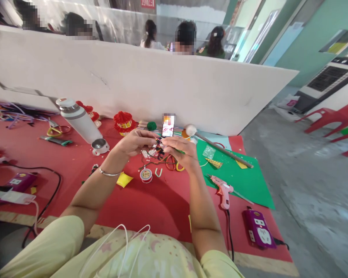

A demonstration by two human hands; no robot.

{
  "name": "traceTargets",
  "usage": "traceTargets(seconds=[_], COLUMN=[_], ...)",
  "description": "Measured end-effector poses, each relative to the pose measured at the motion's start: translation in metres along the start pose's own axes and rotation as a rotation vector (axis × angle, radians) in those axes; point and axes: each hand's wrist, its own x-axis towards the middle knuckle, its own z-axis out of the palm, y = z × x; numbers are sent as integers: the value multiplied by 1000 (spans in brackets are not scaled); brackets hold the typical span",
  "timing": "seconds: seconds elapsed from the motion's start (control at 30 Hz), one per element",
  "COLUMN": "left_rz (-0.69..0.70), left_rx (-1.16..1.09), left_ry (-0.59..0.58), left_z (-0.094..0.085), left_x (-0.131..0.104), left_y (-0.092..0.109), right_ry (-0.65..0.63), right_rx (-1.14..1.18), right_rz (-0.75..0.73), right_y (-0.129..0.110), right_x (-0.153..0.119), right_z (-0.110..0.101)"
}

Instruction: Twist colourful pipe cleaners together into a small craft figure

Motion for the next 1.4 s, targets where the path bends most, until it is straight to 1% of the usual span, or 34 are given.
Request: traceTargets(seconds=[0.07, 0.1, 0.17, 0.2, 0.27, 0.33, 0.37, 0.4, 0.43, 0.53, 0.6, 0.67, 0.73, 0.87, 1.0, 1.1, 1.2, 1.23, 1.27, 1.3, 1.33, 1.4], left_rz=[-19, -10, 26, 27, -26, -91, -101, -92, -72, -28, -12, 22, 54, 95, 187, 210, 286, 312, 315, 290, 241, 131], left_rx=[171, 257, 379, 396, 321, 153, 68, -1, -48, -108, -122, -134, -142, -154, -160, -163, -143, -144, -157, -183, -218, -289], left_ry=[-37, -53, -89, -119, -200, -242, -230, -198, -158, -70, -32, 15, 42, 86, 190, 229, 349, 394, 416, 403, 359, 242], left_z=[-8, -10, -12, -11, -8, -2, 1, 4, 7, 15, 17, 16, 15, 18, 27, 33, 40, 42, 44, 46, 47, 46], left_x=[3, 4, 6, 7, 7, 8, 8, 8, 8, 9, 7, 6, 4, 5, 6, 6, 7, 7, 7, 7, 7, 5], left_y=[4, 5, 7, 8, 9, 9, 8, 6, 4, -4, -9, -11, -13, -16, -21, -25, -29, -30, -30, -30, -29, -26], right_ry=[-71, -82, -92, -76, -10, 121, 211, 293, 351, 294, 276, 297, 308, 309, 323, 274, 220, 225, 243, 268, 299, 340], right_rx=[-6, -13, 33, 102, 312, 514, 553, 537, 460, 188, 101, 87, 99, 105, 26, -11, -86, -145, -211, -272, -316, -330], right_rz=[83, 134, 261, 330, 443, 478, 449, 411, 365, 183, 115, 110, 141, 187, 108, 60, 31, 7, -25, -61, -94, -146], right_y=[-10, -13, -15, -13, -4, 10, 17, 22, 25, 27, 23, 19, 16, 17, 20, 23, 24, 25, 25, 25, 25, 26], right_x=[5, 6, 5, 4, 0, -3, -3, -4, -4, -5, -6, -5, -4, -3, -6, -8, -11, -12, -14, -16, -18, -20], right_z=[-13, -17, -19, -16, -6, 10, 17, 24, 29, 34, 31, 29, 28, 31, 30, 25, 24, 26, 29, 32, 35, 37])
